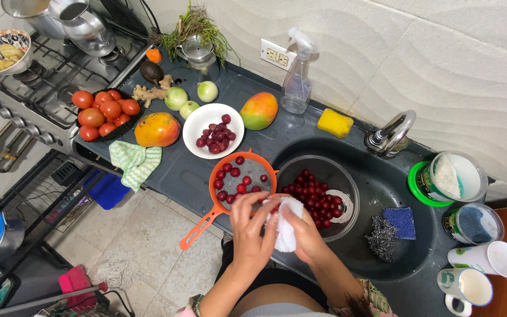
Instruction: The person dries red grapes one by one using a white cloth. They pick each grape from an orange strainer, wipe it with the cloth, and place it into a clear bowl in the sink. The process is repeated continuously throughout the clip.
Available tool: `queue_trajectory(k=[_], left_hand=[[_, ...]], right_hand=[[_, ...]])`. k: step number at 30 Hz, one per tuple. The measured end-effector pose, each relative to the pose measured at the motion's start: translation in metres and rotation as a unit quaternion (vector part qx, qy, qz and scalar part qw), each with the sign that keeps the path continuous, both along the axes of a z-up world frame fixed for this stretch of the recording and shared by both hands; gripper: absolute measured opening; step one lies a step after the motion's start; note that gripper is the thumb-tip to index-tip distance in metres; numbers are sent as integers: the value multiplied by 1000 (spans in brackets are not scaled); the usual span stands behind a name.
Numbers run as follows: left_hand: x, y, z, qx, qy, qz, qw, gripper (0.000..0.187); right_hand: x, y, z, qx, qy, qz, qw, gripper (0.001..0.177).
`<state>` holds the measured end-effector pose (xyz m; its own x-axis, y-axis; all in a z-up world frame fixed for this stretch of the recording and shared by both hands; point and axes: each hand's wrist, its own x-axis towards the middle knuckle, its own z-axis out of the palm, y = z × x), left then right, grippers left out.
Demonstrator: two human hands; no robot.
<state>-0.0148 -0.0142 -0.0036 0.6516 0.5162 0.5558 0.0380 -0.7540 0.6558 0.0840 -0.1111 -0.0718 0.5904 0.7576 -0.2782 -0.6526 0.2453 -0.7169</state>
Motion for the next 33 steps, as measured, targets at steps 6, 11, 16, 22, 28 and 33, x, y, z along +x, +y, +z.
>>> queue_trajectory(k=[6, 11, 16, 22, 28, 33], left_hand=[[0, -1, 13, -54, -11, -102, 993, 35], [1, -1, 6, -75, -25, -112, 991, 32], [7, 1, -8, -88, -24, -109, 990, 28], [23, 10, -31, -147, -22, -120, 982, 24], [59, 17, -114, -242, 146, -117, 952, 28], [103, 8, -177, -120, 340, -210, 909, 31]], right_hand=[[4, -2, -1, -21, -8, -88, 996, 32], [4, -2, -4, -49, -41, -97, 993, 29], [11, -3, 2, -76, -75, -96, 990, 16], [37, -13, -13, -140, -4, -208, 968, 11], [71, -38, -9, -122, -21, -293, 948, 29], [91, -58, -25, -111, 1, -293, 950, 52]])
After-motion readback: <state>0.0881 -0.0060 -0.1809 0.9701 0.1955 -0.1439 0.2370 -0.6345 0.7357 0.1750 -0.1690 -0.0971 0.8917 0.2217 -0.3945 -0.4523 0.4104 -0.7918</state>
